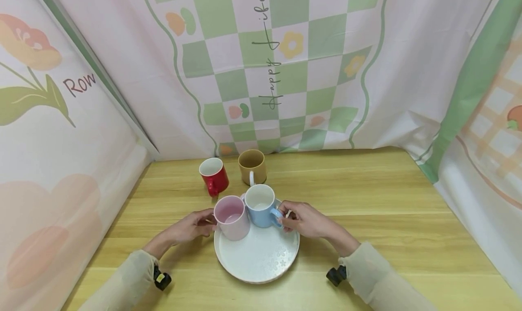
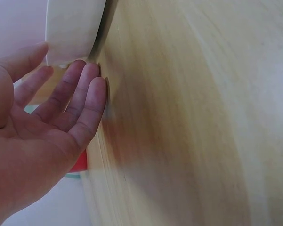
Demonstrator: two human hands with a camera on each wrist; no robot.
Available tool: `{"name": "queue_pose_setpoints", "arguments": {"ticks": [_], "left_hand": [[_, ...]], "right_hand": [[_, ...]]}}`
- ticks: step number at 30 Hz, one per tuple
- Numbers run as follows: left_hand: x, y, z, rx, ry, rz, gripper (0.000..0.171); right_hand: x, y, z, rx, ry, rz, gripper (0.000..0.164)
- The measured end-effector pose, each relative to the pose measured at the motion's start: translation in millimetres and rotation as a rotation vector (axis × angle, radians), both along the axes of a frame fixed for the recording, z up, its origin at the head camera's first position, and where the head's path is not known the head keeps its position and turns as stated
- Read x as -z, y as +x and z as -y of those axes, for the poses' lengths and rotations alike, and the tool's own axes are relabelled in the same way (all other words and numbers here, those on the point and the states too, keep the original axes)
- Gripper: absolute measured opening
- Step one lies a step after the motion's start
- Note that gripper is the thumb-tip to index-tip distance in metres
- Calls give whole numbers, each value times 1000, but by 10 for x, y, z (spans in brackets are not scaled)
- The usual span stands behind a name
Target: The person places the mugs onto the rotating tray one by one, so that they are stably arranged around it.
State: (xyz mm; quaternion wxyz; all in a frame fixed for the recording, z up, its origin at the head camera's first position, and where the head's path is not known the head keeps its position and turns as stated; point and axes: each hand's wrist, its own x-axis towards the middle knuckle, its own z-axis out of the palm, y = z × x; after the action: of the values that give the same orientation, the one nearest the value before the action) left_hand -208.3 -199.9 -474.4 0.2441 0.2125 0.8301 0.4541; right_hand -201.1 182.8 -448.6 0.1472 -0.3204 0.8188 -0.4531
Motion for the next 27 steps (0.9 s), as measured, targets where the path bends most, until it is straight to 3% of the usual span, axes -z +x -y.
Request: {"name": "queue_pose_setpoints", "arguments": {"ticks": [6,13,27], "left_hand": [[4,7,-4,5,18,-4,47],[7,10,-1,-3,29,0,47],[-15,17,-4,-5,24,6,48]], "right_hand": [[29,-17,-19,22,-2,25,6],[38,-43,-12,28,-24,-25,15],[-26,-86,-36,59,47,-76,21]]}}
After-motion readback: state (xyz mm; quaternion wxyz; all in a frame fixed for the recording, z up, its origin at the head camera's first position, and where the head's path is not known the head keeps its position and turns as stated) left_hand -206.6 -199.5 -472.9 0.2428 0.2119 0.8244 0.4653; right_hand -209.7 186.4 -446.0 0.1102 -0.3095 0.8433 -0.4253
